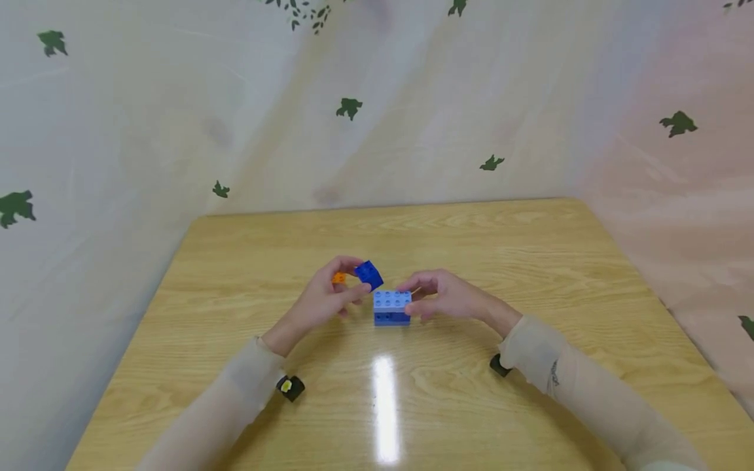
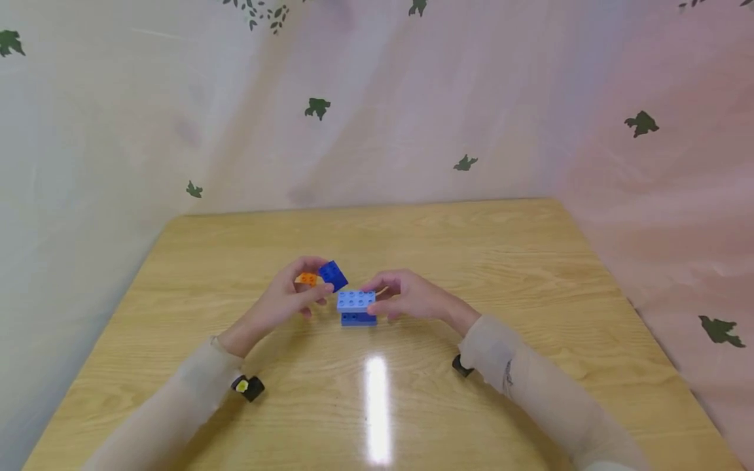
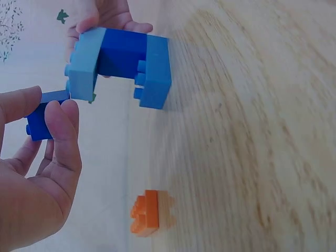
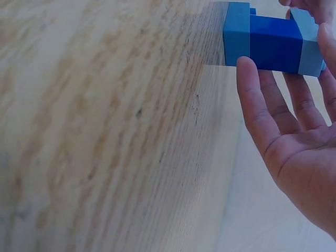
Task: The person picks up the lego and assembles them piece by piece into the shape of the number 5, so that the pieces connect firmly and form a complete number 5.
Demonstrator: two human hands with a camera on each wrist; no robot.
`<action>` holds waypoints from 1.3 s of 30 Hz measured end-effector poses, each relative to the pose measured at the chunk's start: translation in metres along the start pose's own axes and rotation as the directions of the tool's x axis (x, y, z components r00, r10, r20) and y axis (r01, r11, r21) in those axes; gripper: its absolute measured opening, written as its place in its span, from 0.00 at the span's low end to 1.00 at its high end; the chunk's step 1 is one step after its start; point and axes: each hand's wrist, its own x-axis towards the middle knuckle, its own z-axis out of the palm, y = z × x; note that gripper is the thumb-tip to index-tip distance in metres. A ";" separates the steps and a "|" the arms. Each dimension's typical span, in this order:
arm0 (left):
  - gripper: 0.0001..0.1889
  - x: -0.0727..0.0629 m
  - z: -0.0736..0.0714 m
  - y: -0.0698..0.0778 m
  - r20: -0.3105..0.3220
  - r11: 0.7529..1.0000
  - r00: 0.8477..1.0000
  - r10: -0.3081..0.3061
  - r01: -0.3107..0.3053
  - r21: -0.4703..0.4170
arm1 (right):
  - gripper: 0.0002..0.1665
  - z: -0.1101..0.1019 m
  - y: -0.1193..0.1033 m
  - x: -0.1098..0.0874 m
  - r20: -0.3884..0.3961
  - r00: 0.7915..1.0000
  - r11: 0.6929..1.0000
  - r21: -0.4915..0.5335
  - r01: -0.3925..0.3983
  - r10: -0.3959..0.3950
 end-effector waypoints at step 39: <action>0.23 -0.002 0.007 0.008 0.242 0.992 0.965 0.104 -0.117 0.038 | 0.21 -0.001 0.003 0.000 0.005 1.000 1.000 0.007 0.014 -0.014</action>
